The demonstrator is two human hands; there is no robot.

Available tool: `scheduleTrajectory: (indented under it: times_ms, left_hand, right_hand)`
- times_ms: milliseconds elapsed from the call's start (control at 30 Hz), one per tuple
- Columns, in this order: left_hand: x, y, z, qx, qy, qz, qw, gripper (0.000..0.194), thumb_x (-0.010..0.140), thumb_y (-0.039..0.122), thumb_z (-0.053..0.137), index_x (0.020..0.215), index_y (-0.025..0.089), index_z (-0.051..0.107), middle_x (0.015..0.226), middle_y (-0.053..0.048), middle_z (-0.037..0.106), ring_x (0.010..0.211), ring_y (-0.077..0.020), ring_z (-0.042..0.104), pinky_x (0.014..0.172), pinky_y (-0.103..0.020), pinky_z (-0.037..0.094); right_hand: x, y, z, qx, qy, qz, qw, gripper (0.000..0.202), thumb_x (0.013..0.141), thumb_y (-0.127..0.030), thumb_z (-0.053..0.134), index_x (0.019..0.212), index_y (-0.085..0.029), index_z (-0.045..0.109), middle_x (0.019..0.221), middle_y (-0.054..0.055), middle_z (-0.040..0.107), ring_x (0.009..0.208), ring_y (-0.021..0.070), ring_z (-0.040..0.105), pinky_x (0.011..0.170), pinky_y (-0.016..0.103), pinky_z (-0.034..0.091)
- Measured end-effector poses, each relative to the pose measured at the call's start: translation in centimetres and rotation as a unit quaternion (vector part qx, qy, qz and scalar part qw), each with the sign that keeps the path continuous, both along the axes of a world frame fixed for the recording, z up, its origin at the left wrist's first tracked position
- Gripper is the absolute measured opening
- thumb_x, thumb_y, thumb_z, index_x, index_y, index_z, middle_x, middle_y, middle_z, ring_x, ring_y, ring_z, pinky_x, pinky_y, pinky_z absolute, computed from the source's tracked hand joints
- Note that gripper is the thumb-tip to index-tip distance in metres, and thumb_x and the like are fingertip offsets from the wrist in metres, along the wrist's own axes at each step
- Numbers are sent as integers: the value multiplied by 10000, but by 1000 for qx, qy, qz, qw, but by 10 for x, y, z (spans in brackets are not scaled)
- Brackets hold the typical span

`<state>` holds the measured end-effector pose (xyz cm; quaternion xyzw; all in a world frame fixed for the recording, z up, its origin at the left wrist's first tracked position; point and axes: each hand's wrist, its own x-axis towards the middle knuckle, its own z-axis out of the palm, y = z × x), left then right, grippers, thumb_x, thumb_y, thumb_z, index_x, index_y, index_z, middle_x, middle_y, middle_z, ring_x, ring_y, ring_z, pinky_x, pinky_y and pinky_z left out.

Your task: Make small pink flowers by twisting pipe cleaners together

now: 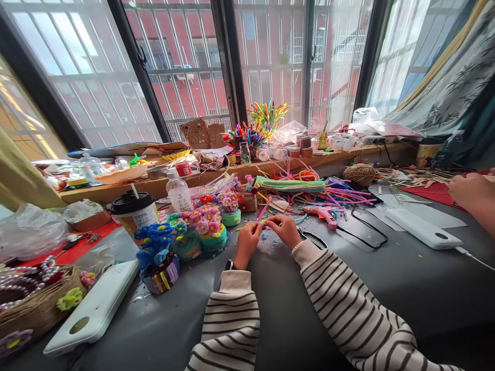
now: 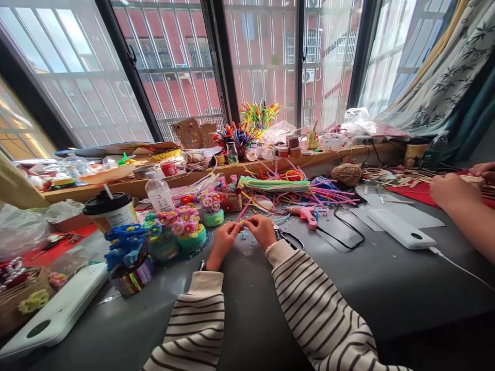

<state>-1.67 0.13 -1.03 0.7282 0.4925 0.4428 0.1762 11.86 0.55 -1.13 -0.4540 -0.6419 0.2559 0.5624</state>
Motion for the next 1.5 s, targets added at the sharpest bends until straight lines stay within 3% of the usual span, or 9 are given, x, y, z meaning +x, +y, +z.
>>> scheduleTrajectory:
  times_ms: [100,267,400,667,800,1000,1300,1500]
  left_hand:
    - [-2,1,0,11,-6,26,1000,238,730,350,449,709,163,596,735,-42,621,681,-130,539,639,-240,393]
    - [-3,-3,6,-5,-37,9,999,259,699,386,493,685,153,605,702,-35,618,648,-119,530,616,-224,389]
    - [-1,-7,11,4,-16,-12,1000,262,705,387,488,656,163,617,671,-21,609,638,-113,517,607,-221,379]
    - [2,-8,10,20,-15,-17,1000,268,717,367,473,611,161,607,634,-13,579,622,-99,501,605,-206,383]
    - [2,-12,13,12,-30,-30,999,279,709,388,476,628,158,611,636,-9,578,616,-97,494,596,-203,377]
    - [1,-16,16,-21,-32,-66,997,310,717,402,456,622,147,604,646,-14,586,631,-105,499,631,-216,365]
    - [2,-9,11,-27,-30,-92,995,299,706,392,459,595,140,576,606,-5,552,601,-101,476,599,-212,361]
    - [3,-13,16,-32,-55,-56,996,300,701,389,459,567,142,562,601,-7,560,588,-96,481,582,-205,358]
  right_hand:
    - [7,4,3,-157,83,128,976,216,567,-366,636,621,-159,654,511,-6,552,434,65,419,404,183,307]
    - [18,3,7,-301,195,262,896,247,543,-322,677,714,-144,660,553,-23,539,444,16,387,372,125,250]
    - [16,1,4,-323,266,304,856,236,548,-299,685,709,-129,652,579,-15,551,469,16,410,399,120,293]
    - [7,4,-2,-305,365,294,829,174,543,-245,693,666,-140,626,640,-15,586,514,19,445,435,125,304]
    - [13,5,0,-328,349,337,811,191,560,-256,690,693,-135,625,619,-28,554,501,9,423,429,126,293]
    - [17,3,2,-340,306,351,817,210,551,-237,703,722,-135,635,630,-29,544,532,8,424,436,131,281]
    - [6,8,-10,-298,366,336,815,223,499,-262,724,640,-147,596,615,-36,533,569,28,453,452,151,268]
    - [7,4,2,-273,331,246,869,258,559,-360,665,686,-159,563,616,-38,515,517,33,430,449,169,274]
